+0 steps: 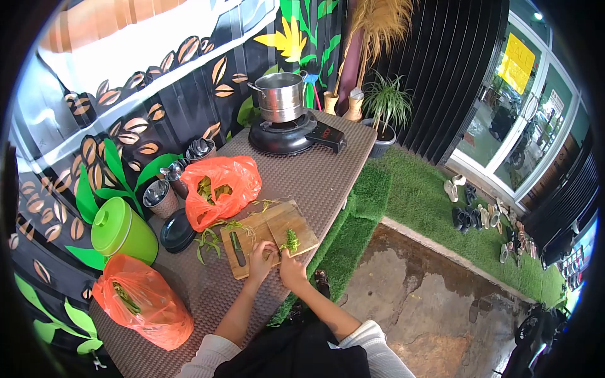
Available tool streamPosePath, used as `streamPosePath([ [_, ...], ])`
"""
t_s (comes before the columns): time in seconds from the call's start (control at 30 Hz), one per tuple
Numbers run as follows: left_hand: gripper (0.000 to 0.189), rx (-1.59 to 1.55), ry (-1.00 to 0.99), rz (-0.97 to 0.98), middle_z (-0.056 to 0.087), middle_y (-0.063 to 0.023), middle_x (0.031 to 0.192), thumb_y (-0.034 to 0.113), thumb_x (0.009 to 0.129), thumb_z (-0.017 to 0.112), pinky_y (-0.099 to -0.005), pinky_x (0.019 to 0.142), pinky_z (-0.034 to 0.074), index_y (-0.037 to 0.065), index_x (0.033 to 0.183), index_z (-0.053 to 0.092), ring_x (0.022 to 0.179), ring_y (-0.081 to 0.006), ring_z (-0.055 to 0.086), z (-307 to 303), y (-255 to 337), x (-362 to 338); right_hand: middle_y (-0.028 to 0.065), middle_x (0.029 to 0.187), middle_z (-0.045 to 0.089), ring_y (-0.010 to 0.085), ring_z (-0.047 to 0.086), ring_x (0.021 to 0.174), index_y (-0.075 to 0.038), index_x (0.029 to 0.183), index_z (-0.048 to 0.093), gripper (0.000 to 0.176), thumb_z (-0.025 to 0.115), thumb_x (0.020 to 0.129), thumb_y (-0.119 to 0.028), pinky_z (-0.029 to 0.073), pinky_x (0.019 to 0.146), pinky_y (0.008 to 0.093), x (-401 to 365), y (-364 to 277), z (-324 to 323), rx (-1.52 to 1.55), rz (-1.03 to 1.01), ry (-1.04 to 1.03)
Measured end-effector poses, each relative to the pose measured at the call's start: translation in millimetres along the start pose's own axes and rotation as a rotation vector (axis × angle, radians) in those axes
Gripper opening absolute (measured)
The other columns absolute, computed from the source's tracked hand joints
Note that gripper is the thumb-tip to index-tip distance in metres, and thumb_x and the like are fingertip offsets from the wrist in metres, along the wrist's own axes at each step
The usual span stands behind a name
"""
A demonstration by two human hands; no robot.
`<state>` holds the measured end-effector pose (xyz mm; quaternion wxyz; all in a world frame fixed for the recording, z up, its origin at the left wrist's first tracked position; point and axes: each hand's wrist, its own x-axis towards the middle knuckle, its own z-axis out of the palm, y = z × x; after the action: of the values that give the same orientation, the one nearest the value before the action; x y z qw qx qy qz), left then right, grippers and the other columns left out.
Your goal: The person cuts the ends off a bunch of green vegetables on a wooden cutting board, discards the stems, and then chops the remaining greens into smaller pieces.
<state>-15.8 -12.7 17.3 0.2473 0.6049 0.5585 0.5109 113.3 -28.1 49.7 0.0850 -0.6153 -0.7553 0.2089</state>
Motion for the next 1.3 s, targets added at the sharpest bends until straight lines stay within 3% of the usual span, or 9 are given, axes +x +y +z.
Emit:
streamPosePath([
  [0.1,0.020,0.031,-0.019,0.011,0.065,-0.0089,0.082,0.001,0.075,0.069,-0.0397,0.079,0.044,0.003,0.091,0.058,0.089,-0.0297,0.057,-2,1,-2,0.0272,0.085,0.064,0.0440,0.065,0.078,0.000,0.114,0.038,0.032,0.047,0.089,-0.018,0.052,0.067,0.0530,18,9,-2,0.075,-0.030,-0.060],
  [0.23,0.020,0.033,0.006,0.038,0.066,-0.0087,0.084,0.002,0.076,0.069,-0.0384,0.077,0.045,0.003,0.093,0.059,0.091,-0.0281,0.057,-1,-3,-3,0.0254,0.084,0.066,0.0410,0.066,0.082,-0.003,0.106,0.039,0.020,0.044,0.090,-0.014,0.053,0.069,0.0503,-1,3,-9,-0.011,-0.020,-0.022],
  [0.4,0.019,0.036,-0.007,0.005,0.066,-0.0082,0.086,0.003,0.077,0.068,-0.0383,0.078,0.046,0.003,0.094,0.059,0.091,-0.0277,0.058,-1,-2,-7,0.0258,0.086,0.066,0.0409,0.066,0.084,-0.003,0.108,0.039,0.023,0.046,0.088,-0.012,0.053,0.071,0.0502,-3,-8,-4,-0.004,0.053,-0.069],
  [0.57,0.019,0.178,0.050,0.171,0.066,-0.0076,0.088,0.004,0.078,0.067,-0.0366,0.080,0.047,0.004,0.096,0.060,0.092,-0.0267,0.059,2,-5,-14,0.0253,0.081,0.065,0.0418,0.066,0.077,0.000,0.114,0.039,0.032,0.049,0.088,-0.015,0.054,0.067,0.0509,16,11,2,0.047,-0.027,-0.037],
  [0.7,0.024,0.104,-0.003,-0.002,0.067,-0.0073,0.089,0.003,0.077,0.068,-0.0353,0.084,0.047,0.004,0.100,0.059,0.092,-0.0257,0.060,-2,-2,-8,0.0249,0.089,0.066,0.0390,0.067,0.085,-0.002,0.113,0.039,0.030,0.049,0.087,-0.011,0.054,0.071,0.0492,-14,-6,-8,-0.025,0.025,-0.043],
  [0.77,0.033,-0.173,0.014,-0.173,0.067,-0.0067,0.086,0.001,0.074,0.070,-0.0349,0.085,0.047,0.004,0.104,0.057,0.093,-0.0241,0.061,-1,-8,-6,0.0249,0.090,0.066,0.0391,0.066,0.085,-0.001,0.114,0.038,0.032,0.050,0.086,-0.011,0.054,0.071,0.0492,-16,-11,-5,-0.050,0.064,-0.027],
  [0.97,0.046,-0.041,0.076,-0.089,0.067,-0.0064,0.086,-0.001,0.072,0.071,-0.0382,0.084,0.045,0.005,0.115,0.054,0.091,-0.0250,0.061,3,-14,-10,0.0228,0.091,0.066,0.0388,0.067,0.083,-0.001,0.116,0.038,0.031,0.047,0.088,-0.013,0.054,0.071,0.0484,9,1,4,0.025,0.008,-0.047],
  [1.13,0.044,0.065,0.046,-0.013,0.067,-0.0068,0.087,-0.001,0.074,0.068,-0.0392,0.086,0.044,0.006,0.116,0.055,0.094,-0.0271,0.059,-2,-7,-14,0.0249,0.089,0.066,0.0401,0.066,0.084,-0.001,0.110,0.039,0.025,0.046,0.089,-0.014,0.054,0.070,0.0489,-13,-12,4,-0.024,0.081,-0.076],
  [1.3,0.037,0.111,0.005,-0.004,0.068,-0.0065,0.088,0.002,0.077,0.066,-0.0385,0.086,0.044,0.004,0.113,0.057,0.098,-0.0271,0.058,-7,2,-15,0.0258,0.085,0.065,0.0414,0.066,0.081,-0.001,0.111,0.039,0.027,0.047,0.089,-0.015,0.054,0.069,0.0493,9,0,4,0.034,-0.004,-0.035],
])
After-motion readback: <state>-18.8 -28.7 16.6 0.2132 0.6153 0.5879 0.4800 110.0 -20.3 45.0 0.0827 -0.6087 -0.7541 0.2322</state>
